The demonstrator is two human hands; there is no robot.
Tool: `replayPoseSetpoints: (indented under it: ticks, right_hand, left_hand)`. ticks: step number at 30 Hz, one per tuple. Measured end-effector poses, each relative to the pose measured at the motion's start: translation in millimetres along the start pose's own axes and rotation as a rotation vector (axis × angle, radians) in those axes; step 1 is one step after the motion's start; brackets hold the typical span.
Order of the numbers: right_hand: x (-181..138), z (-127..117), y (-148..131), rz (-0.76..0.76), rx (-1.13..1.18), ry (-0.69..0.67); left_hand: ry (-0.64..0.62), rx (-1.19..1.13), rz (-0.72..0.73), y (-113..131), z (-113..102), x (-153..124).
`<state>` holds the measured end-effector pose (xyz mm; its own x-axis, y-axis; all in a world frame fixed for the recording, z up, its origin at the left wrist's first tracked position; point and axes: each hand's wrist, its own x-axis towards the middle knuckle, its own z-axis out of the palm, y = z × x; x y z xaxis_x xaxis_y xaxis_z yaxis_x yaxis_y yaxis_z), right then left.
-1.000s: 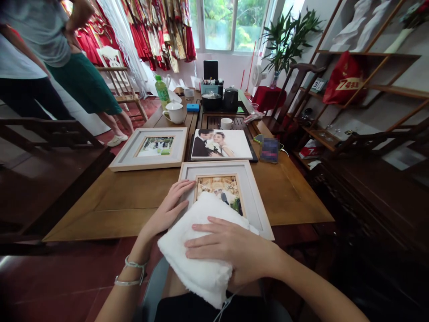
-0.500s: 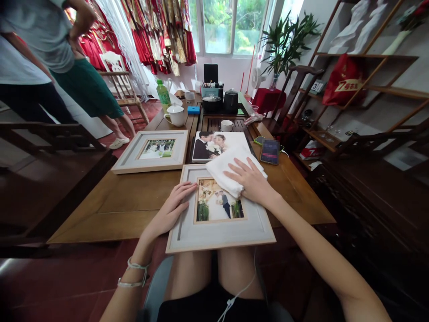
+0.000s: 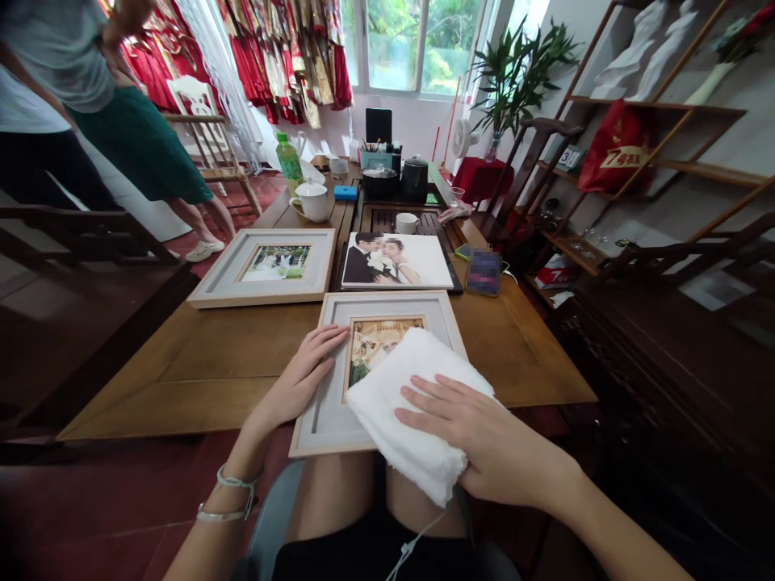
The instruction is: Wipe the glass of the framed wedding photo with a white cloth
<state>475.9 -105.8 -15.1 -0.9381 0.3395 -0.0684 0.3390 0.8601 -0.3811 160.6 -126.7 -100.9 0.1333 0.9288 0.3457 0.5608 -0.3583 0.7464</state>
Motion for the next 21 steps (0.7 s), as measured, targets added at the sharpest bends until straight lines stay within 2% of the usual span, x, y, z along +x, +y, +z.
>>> replayPoseSetpoints:
  ticks: [2, 4, 10, 14, 17, 21]
  right_hand:
    - [1.3, 3.1, -4.6, 0.024, -0.087, -0.016]
    - [9.6, 7.1, 2.9, 0.042, -0.202, 0.023]
    - [40.8, 0.4, 66.5, 0.174, -0.521, 0.293]
    - [46.1, -4.0, 93.6, 0.246, -0.523, 0.396]
    - [40.2, 3.9, 90.4, 0.176, -0.426, 0.404]
    - [20.6, 15.8, 62.6, 0.071, -0.291, 0.358]
  left_hand:
    - [-0.004, -0.005, 0.008, -0.6, 0.0, -0.2]
    - [-0.005, -0.016, 0.013, -1.0, 0.0, -0.2]
    - [0.006, -0.040, 0.011, -0.8, -0.6, 0.7]
    - [0.010, -0.043, -0.004, -0.3, -0.2, 0.7]
    - [0.010, -0.025, -0.022, 1.4, 0.3, 0.9]
    - [-0.008, 0.002, -0.058, 4.5, -0.7, 2.9]
